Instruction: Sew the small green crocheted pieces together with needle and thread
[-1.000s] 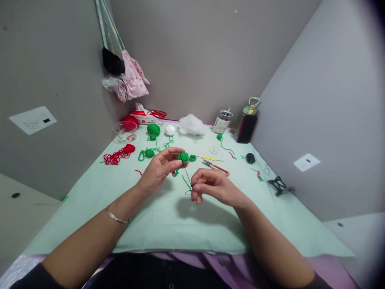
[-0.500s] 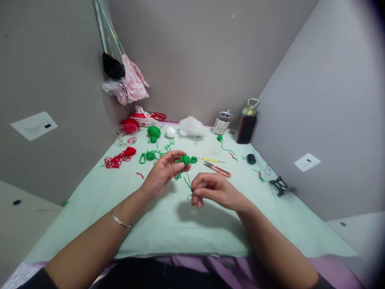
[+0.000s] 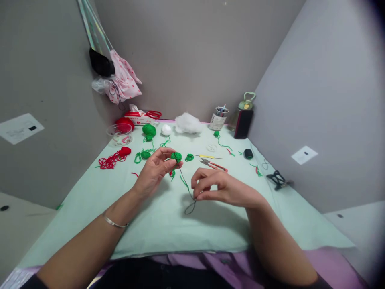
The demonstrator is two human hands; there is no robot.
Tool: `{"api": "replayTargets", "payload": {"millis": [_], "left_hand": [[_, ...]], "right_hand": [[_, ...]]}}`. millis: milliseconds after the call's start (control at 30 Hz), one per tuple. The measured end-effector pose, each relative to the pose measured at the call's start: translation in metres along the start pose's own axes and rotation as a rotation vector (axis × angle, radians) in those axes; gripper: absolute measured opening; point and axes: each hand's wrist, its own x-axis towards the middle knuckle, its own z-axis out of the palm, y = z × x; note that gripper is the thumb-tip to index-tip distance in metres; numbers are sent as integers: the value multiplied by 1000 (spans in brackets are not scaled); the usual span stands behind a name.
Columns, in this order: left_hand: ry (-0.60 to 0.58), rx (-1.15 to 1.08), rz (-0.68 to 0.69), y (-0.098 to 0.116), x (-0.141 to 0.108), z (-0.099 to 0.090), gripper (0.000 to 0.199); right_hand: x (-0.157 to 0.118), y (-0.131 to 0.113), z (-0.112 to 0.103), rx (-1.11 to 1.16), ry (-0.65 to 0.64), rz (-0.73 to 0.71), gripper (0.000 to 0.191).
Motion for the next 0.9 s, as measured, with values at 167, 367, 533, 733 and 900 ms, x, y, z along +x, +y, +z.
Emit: {"api": "replayTargets", "payload": {"millis": [167,367,533,733,900], "left_hand": [[13,34,23,-1,-1,2,31],[-21,117,77,-4,-2,3,32],[-31,125,96,-7,-1,3,31],[-26,148,122,-8,-1,2,32],[-23,152,121,-7,-1,3,31]], "right_hand": [[-6,0,-3,268,181,-124,7],[12,-1,31,167,538,5,8],[17,3,39,56,558,52,11],[17,5,38,11,553,128,12],[19,7,39,56,549,111,12]]}}
